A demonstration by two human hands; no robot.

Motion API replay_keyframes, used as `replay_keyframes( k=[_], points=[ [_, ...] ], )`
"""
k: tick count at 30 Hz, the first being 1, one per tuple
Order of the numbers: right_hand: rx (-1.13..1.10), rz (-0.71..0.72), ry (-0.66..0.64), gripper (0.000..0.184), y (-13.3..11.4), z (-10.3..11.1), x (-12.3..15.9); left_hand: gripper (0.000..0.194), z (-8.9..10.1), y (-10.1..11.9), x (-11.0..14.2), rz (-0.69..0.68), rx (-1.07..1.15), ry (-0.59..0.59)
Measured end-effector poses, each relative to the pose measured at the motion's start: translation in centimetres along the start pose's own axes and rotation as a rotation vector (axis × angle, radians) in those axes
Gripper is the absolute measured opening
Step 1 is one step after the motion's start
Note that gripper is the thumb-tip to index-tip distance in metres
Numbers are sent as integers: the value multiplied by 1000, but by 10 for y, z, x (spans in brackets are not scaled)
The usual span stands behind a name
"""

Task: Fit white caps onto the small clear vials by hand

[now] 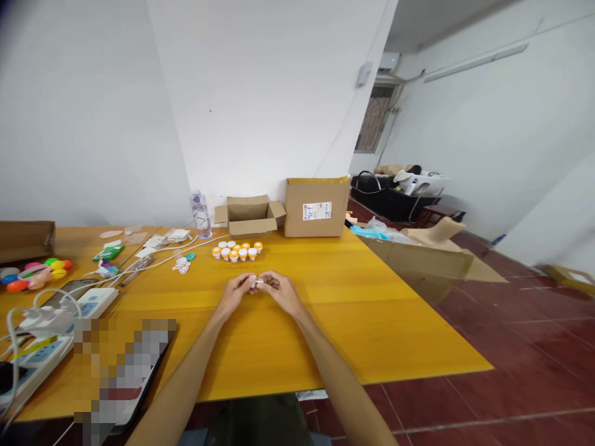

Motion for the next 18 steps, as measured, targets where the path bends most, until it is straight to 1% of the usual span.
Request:
replay_keyframes(
  k=[6, 11, 15, 18],
  points=[
    [3, 14, 25, 30, -3, 1, 0, 37, 1, 2, 0, -9, 15, 8],
    [-23, -6, 23, 36, 1, 0, -1, 39, 0, 3, 0, -5, 4, 2],
    [-7, -9, 24, 29, 0, 1, 0, 40, 1, 1, 0, 5, 5, 8],
    [-9, -10, 34, 29, -1, 2, 0, 41, 0, 1, 0, 7, 8, 9]
  ],
)
Point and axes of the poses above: each hand's wrist, its own x-axis away from the middle knuckle, its own z-axis out of the back of the hand, y = z × x, the point moved 9 cm from there along -x, towards the middle knuckle, and after that the axes turned 3 degrees about -z, right-handed, at the moved point
